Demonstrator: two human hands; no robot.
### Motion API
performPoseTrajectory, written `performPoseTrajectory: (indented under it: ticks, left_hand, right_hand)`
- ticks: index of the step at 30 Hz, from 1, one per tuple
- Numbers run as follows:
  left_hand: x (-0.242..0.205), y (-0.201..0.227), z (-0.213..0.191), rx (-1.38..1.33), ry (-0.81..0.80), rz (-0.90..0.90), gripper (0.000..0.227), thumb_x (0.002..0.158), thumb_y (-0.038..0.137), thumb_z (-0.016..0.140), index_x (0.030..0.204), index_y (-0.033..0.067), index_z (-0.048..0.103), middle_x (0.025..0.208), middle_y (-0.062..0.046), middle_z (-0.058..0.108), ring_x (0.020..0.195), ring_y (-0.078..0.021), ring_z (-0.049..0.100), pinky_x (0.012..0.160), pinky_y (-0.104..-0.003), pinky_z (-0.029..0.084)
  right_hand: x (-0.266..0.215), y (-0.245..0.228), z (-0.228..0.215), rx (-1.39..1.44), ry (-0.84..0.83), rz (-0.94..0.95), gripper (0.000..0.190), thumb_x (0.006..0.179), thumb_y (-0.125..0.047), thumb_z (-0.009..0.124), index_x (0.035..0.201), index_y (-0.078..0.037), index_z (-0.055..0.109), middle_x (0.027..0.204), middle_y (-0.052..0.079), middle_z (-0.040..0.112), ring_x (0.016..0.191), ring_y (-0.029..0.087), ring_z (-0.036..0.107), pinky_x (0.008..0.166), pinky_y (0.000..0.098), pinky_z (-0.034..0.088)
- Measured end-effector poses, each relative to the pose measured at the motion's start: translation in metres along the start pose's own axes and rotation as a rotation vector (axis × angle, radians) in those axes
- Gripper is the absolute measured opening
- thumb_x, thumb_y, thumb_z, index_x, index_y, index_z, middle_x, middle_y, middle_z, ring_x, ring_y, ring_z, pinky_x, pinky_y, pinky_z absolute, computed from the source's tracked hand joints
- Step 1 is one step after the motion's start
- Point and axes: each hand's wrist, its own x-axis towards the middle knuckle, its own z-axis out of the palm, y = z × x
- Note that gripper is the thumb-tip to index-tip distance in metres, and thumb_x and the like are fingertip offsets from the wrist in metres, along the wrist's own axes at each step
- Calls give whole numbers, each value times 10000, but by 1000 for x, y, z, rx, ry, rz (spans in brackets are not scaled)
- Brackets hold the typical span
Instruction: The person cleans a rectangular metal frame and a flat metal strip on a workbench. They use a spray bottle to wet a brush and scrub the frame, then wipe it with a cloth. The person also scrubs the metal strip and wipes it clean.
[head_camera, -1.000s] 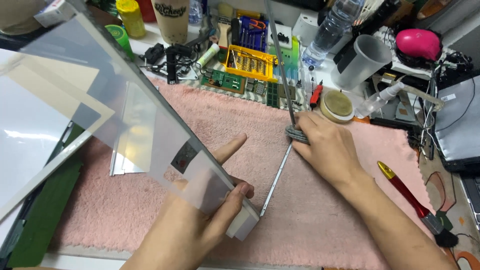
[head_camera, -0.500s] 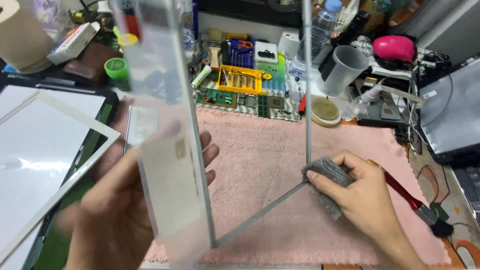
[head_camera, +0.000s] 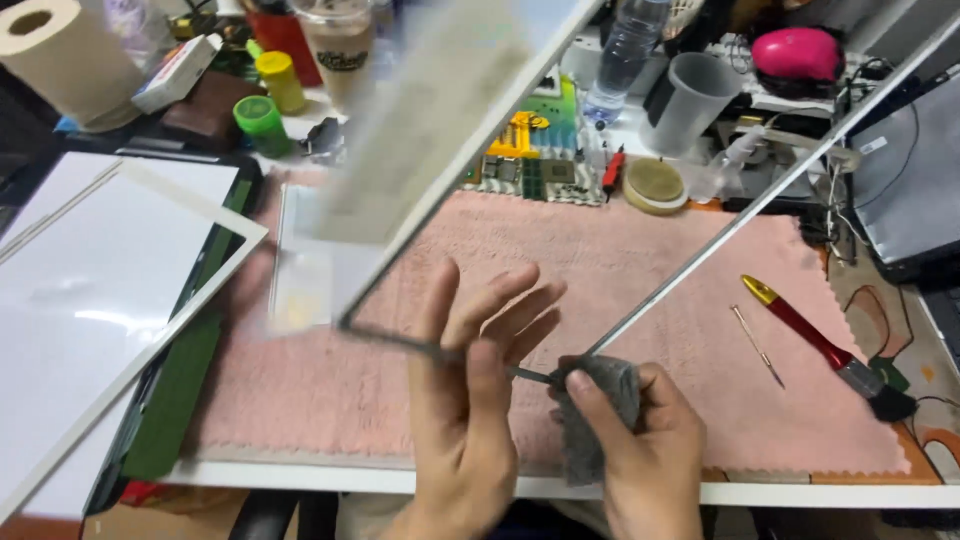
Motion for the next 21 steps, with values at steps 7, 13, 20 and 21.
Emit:
performPoseTrajectory:
  ticks: [7,13,20,21]
  left_hand:
    - [45,14,-55,-67,-248,-223,620,1287,286,344,1842,258,70,1535,-356,696,1205,-433,850,1134,-549,712]
    - [83,23,-112,-8,-463,-361,698,1270,272,376,1877,201,38,1542,-313,716,1223,-404,842,1057,-472,741]
    - [96,47,-123,75,-541,-326,700,1268,288,386,1863,204,28,1563,-298,720,1288,-396,841,1119,-463,733]
    - [98,48,-123,74,-538,-323,700,1268,288,386,1863,204,28,1563,-298,720,1288,-396,841,1119,-463,733]
  right_hand:
    - [-14,-5,-14,-303,-173,68,209,854,-11,982,1022,81,900,909,166,893,808,204,745,765,348,615]
    - [1,-44,-5,-719,-431,-337,162,840,-132,986,987,-66,971,953,7,912,913,105,777,893,267,602]
    - [56,-72,44,-811,-951,-1115,254,915,-69,857,1164,-67,805,1579,163,721,1434,381,661,1195,509,539]
    - [61,-73,47,-813,-954,-1117,254,915,-69,857,1164,-67,805,1579,163,721,1434,381,661,1195,509,539]
